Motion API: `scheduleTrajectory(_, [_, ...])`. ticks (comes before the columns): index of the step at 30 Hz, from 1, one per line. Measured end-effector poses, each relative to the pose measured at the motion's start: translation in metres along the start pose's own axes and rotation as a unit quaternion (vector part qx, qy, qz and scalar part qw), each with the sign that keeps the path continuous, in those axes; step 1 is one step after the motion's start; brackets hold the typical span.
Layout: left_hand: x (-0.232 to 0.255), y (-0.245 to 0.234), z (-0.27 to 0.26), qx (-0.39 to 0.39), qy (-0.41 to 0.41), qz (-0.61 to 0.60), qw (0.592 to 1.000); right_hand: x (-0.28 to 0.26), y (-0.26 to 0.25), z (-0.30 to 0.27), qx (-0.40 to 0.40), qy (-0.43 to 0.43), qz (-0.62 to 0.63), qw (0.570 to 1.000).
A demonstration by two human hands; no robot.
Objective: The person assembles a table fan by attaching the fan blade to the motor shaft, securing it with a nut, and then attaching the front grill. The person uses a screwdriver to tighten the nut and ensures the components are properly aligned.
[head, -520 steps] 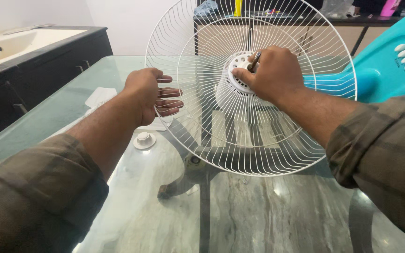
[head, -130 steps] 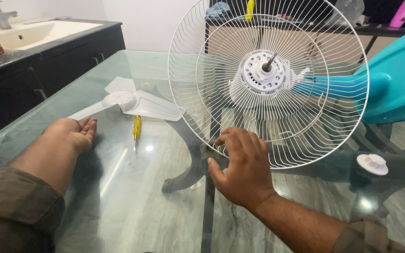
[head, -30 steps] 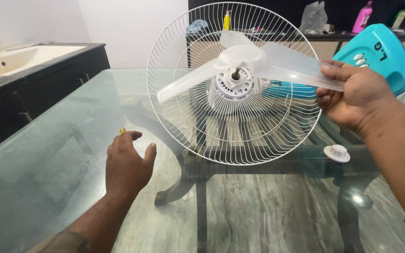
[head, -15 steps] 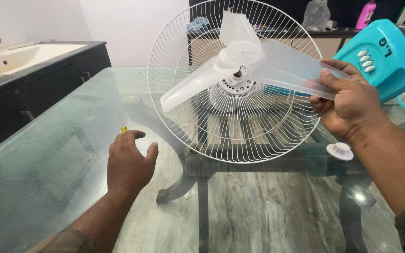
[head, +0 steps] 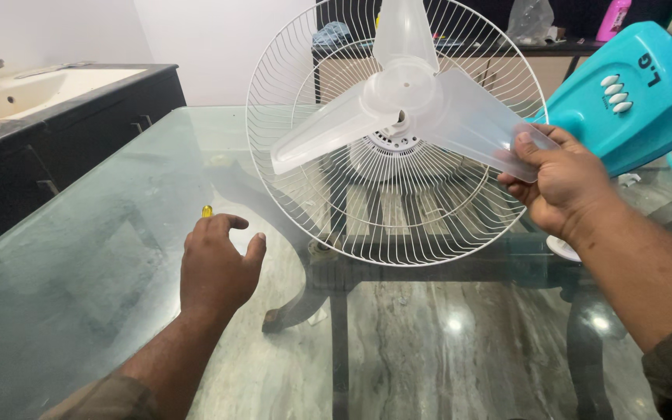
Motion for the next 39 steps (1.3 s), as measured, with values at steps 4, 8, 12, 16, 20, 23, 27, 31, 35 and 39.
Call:
scheduleTrajectory(4, [0.001, 0.001, -0.001, -0.010, 0.003, 0.009, 1.000, 0.013, 0.000, 0.006, 0.006, -0.003, -0.050, 0.999])
scheduleTrajectory(8, [-0.001, 0.003, -0.001, -0.023, -0.005, 0.014, 1.000, 0.022, 0.003, 0.011, 0.020, -0.015, -0.071, 0.997])
scheduleTrajectory(12, [0.001, 0.004, -0.001, -0.020, -0.003, 0.013, 1.000, 0.014, 0.002, 0.013, 0.017, -0.048, -0.063, 0.997])
scheduleTrajectory(16, [0.003, 0.001, -0.001, -0.013, 0.002, 0.010, 1.000, -0.006, 0.001, 0.003, 0.014, -0.113, -0.059, 0.992])
scheduleTrajectory(20, [0.018, -0.007, -0.002, 0.018, 0.043, -0.032, 0.998, -0.020, 0.004, -0.014, 0.001, -0.214, -0.067, 0.974])
scheduleTrajectory(23, [0.038, -0.016, -0.006, 0.042, 0.124, -0.042, 0.990, -0.035, 0.010, -0.030, 0.031, -0.352, -0.174, 0.919])
scheduleTrajectory(27, [0.058, -0.012, -0.013, 0.022, 0.204, -0.008, 0.979, -0.043, 0.017, -0.046, 0.079, -0.470, -0.332, 0.814])
scheduleTrajectory(31, [0.057, -0.005, -0.012, -0.007, 0.195, 0.014, 0.981, -0.038, 0.025, -0.046, 0.075, -0.498, -0.406, 0.763])
scheduleTrajectory(35, [0.055, -0.001, -0.010, -0.017, 0.188, 0.024, 0.982, -0.038, 0.037, -0.066, 0.090, -0.623, -0.467, 0.621])
scheduleTrajectory(39, [0.054, 0.000, -0.010, -0.020, 0.182, 0.015, 0.983, -0.027, 0.046, -0.066, 0.047, -0.642, -0.477, 0.599])
Point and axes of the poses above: each hand's wrist, its own z-axis towards the middle knuckle, its own y-axis out of the palm, x = y × z, the point moved 10 cm from there along z, towards the middle knuckle, and after that the axes turned 13 degrees about x, right-handed, at the moved point
